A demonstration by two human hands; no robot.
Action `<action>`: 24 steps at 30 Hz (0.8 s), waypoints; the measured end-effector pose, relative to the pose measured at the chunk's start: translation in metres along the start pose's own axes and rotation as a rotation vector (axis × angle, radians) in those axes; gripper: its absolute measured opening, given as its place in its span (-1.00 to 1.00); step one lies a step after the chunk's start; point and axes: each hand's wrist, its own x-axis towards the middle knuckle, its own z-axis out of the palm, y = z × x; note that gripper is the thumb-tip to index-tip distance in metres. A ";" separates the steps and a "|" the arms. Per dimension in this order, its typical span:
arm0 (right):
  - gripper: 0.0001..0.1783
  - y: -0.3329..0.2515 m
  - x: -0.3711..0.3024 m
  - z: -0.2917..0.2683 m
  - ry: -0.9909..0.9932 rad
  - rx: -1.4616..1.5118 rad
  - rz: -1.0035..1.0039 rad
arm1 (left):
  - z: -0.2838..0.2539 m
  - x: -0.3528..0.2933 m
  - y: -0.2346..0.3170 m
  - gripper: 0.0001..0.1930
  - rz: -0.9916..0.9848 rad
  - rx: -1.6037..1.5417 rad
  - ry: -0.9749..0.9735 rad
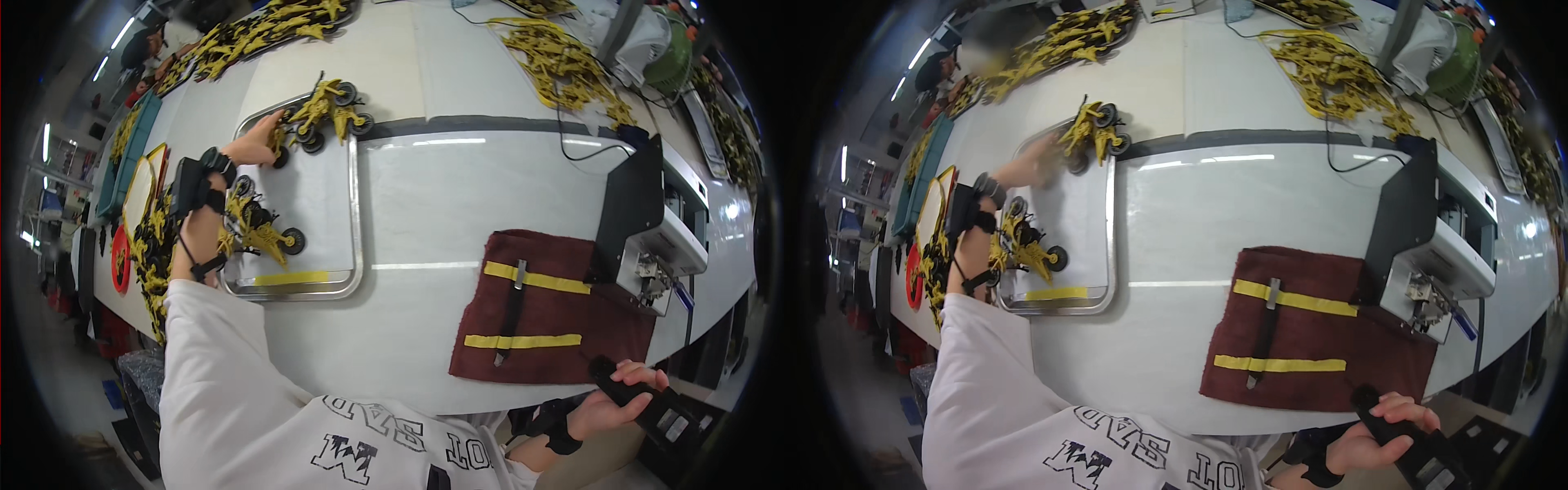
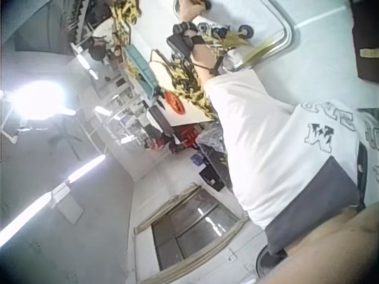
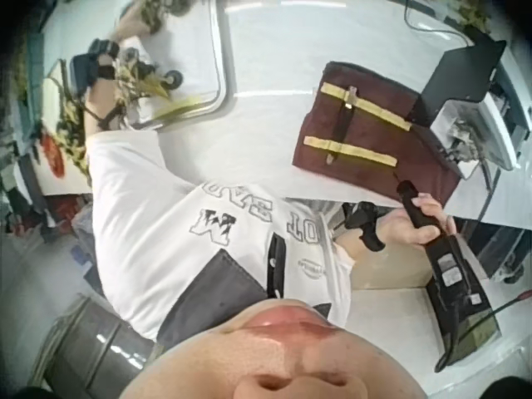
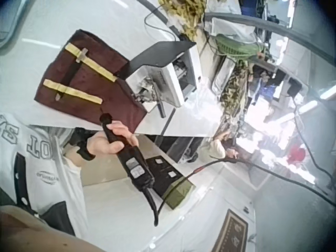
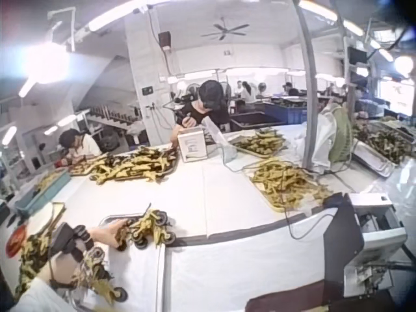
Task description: Using an electric screwdriver to fasten parts onto a yellow plastic assembly component.
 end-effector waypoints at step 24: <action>-0.50 0.009 -0.010 0.003 -0.062 0.165 -0.157 | 0.284 -0.070 0.397 -0.13 0.604 0.251 0.031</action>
